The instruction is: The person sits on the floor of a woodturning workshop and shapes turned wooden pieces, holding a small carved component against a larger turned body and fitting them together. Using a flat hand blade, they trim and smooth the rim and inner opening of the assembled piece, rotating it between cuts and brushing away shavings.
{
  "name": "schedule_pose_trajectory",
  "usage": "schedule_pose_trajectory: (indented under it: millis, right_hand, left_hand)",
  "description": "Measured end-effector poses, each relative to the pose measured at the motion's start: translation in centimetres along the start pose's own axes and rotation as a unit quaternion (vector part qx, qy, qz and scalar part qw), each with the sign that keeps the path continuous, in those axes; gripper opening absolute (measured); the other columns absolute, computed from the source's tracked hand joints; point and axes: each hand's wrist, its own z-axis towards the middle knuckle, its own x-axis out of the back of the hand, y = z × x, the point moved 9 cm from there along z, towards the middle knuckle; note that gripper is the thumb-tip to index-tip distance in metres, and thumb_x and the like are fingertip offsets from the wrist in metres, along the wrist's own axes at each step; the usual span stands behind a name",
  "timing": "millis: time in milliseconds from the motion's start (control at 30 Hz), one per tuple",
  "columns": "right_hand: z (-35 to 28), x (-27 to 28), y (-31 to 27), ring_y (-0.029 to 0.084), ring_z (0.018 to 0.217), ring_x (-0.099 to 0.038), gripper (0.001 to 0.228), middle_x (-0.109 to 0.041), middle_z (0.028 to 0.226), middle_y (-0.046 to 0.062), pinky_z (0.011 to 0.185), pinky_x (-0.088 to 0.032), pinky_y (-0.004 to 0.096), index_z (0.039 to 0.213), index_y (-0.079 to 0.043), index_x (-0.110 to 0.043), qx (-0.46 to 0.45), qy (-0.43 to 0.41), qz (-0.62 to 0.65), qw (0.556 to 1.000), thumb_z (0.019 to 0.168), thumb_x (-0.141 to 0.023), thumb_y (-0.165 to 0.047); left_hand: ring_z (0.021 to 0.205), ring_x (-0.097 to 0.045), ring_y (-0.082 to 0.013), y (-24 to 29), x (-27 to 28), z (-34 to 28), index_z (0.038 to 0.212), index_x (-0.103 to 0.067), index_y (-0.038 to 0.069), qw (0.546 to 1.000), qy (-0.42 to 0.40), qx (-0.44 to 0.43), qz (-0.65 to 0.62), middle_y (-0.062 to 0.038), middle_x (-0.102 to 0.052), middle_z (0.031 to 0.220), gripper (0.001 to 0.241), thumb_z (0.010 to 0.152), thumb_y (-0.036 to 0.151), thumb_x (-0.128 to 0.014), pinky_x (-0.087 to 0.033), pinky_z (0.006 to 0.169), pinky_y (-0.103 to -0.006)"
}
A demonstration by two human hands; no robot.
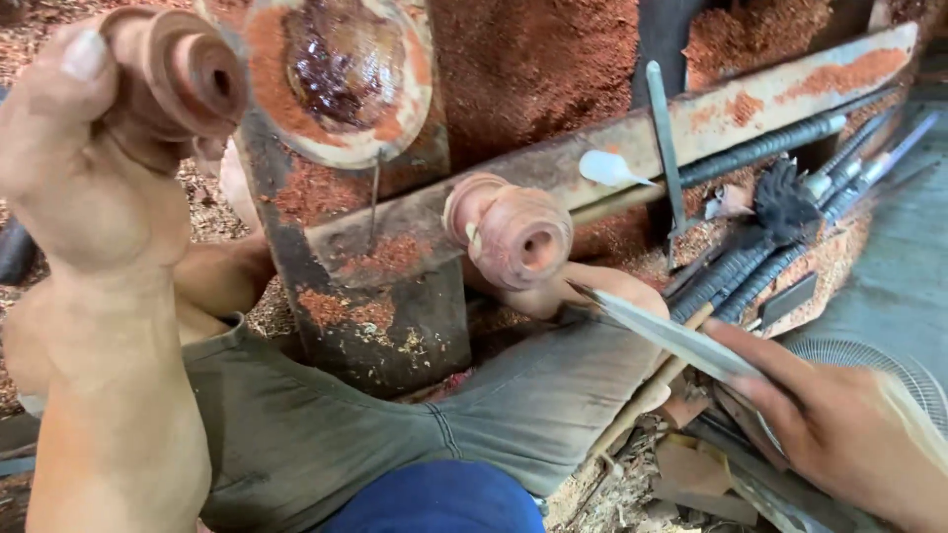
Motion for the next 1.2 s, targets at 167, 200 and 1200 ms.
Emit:
schedule_pose_trajectory:
  millis: [167,200,1200]
  right_hand:
    - [1.3,4.1,-4.5,0.032,0.063,-0.073,0.051,-0.077,0.081,0.007,0.059,-0.058,0.044,0.144,-0.046,-0.058,0.034,0.04,-0.022,0.998,0.093,-0.063,-0.044]
    - [1.7,4.3,-4.6,0.032,0.063,-0.073,0.051,-0.077,0.081,0.007,0.059,-0.058,0.044,0.144,-0.046,-0.058,0.036,0.039,-0.024,0.998,0.093,-0.063,-0.044]
    - [-2.8,2.9,-5.5,0.028,0.08,-0.066,0.057,-0.066,0.089,0.004,0.077,-0.052,0.042,0.14,-0.025,-0.064,0.15,0.204,-0.076,0.965,0.084,-0.068,-0.018]
  left_hand:
    - [0.071,-0.064,-0.0199,0.0,-2.0,0.2,0.113,-0.061,-0.004,0.997,0.016,-0.027,0.074,-0.015,-0.068,0.096,0.03,0.116,0.022,-0.047,-0.055,0.064,-0.029]
    - [0.071,-0.064,-0.0199,0.0,-2.2,0.2,0.113,-0.061,-0.004,0.997,0.018,-0.027,0.074,-0.015,-0.068,0.096,0.03,0.116,0.022,-0.047,-0.055,0.064,-0.029]
    - [0.066,-0.047,-0.0139,0.2,-1.4,-0.4,0.115,-0.06,-0.004,0.999,0.037,-0.007,-0.039,-0.005,-0.051,0.083,0.016,0.117,0.012,-0.056,-0.041,0.062,-0.0285]
